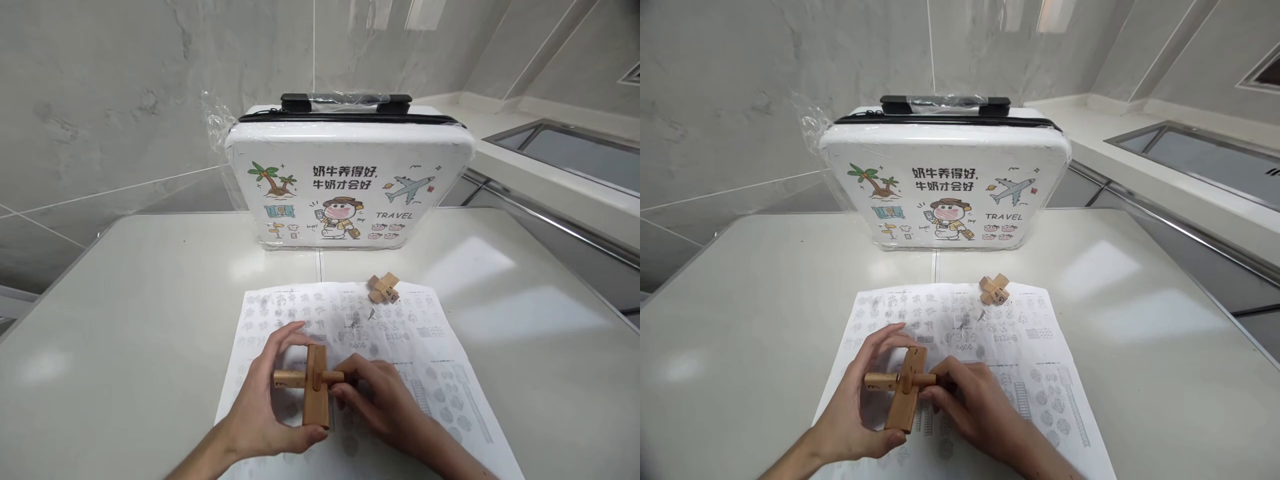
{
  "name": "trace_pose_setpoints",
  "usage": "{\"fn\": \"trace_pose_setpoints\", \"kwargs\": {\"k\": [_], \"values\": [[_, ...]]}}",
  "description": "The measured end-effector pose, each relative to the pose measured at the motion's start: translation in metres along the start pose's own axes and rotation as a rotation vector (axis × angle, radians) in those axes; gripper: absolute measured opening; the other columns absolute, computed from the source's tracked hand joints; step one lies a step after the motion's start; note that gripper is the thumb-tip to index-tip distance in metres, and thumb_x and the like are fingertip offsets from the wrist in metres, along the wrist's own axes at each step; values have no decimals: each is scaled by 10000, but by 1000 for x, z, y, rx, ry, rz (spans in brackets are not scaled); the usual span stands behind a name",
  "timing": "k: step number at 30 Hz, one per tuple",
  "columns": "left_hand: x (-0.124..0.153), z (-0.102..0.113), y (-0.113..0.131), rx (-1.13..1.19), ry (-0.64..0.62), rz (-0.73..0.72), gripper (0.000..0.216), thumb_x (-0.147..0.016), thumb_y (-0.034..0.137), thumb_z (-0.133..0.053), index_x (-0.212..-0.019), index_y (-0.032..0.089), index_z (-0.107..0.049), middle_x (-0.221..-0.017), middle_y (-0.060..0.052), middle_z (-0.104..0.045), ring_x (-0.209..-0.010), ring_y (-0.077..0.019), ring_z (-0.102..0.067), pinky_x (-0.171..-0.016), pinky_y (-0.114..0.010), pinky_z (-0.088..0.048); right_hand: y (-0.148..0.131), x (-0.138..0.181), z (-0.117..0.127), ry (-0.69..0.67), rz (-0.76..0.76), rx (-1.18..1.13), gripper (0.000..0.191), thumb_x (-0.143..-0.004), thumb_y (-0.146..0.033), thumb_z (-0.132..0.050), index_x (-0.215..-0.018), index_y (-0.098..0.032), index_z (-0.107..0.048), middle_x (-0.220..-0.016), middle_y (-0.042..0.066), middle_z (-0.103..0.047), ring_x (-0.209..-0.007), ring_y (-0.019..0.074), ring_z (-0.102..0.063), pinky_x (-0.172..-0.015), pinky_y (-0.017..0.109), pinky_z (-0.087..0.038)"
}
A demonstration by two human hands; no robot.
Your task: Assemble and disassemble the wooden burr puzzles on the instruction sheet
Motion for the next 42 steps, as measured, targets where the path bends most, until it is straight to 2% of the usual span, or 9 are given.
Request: {"fn": "trace_pose_setpoints", "kwargs": {"k": [6,12,16,18,20,24,29,33,42], "values": [[2,4,-2,20,29,-33,1084,-673,708,-892,-1543,292,-399,-1400,-155,-634,-1332,-403,-616,-1220,-595,-394,-5,0,-2,-27,84,147,154,-1100,-325,-509,-984,-246,-573,-760,0,-725,-631,162,-660,-616,244,-452],[3,10,1,63,91,-136,1044,-696,688,-899,-1537,285,-429,-1398,-152,-633,-1345,-392,-610,-1226,-569,-399,-8,1,-6,-31,154,175,128,-1109,-282,-481,-1026,-236,-567,-804,19,-725,-653,168,-656,-625,254,-434],[-5,30,-1,52,281,-103,868,-778,644,-856,-1473,266,-499,-1478,-154,-568,-1419,-374,-546,-1213,-507,-442,-7,0,-3,-20,108,156,126,-1095,-274,-502,-1003,-234,-579,-778,10,-700,-647,166,-634,-626,264,-420],[-10,44,-4,-65,385,-34,810,-806,572,-860,-1466,273,-498,-1511,-139,-541,-1438,-360,-521,-1212,-495,-442,-6,-1,1,-5,51,99,144,-1093,-289,-515,-976,-234,-579,-735,-5,-676,-615,157,-612,-608,262,-411],[-15,57,-9,-238,439,59,792,-824,529,-853,-1478,282,-481,-1510,-125,-536,-1404,-353,-536,-1203,-528,-438,-4,-3,5,23,-10,14,176,-1099,-319,-520,-959,-234,-583,-708,-11,-667,-595,150,-604,-590,257,-415],[-22,72,-18,-484,399,145,841,-833,558,-840,-1518,279,-439,-1487,-137,-508,-1377,-370,-538,-1167,-591,-452,1,-5,11,86,-105,-134,252,-1114,-405,-506,-960,-230,-601,-695,-4,-670,-587,149,-610,-569,253,-443],[-26,81,-30,-641,294,82,834,-861,565,-815,-1536,299,-403,-1484,-152,-471,-1462,-391,-421,-1149,-612,-463,6,-6,14,111,-191,-224,323,-1112,-478,-499,-939,-224,-599,-680,1,-661,-579,148,-591,-551,254,-451],[-28,84,-35,-737,228,59,801,-894,555,-782,-1546,315,-383,-1518,-147,-487,-1456,-391,-376,-1123,-604,-473,8,-6,15,111,-220,-265,343,-1105,-508,-511,-941,-221,-602,-677,-2,-655,-576,142,-576,-555,257,-445],[-30,81,-33,-886,129,-65,745,-994,474,-672,-1615,298,-300,-1613,-135,-497,-1552,-415,-272,-1207,-654,-329,12,-5,15,111,-261,-336,375,-1096,-550,-521,-937,-216,-584,-664,-12,-642,-565,131,-548,-553,258,-421]]}}
Point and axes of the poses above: each hand's wrist, its own x-axis away from the middle knuckle, its own z-axis out of the back of the hand, y = z × x, the point moved 5 cm from there along -x, towards the middle knuckle
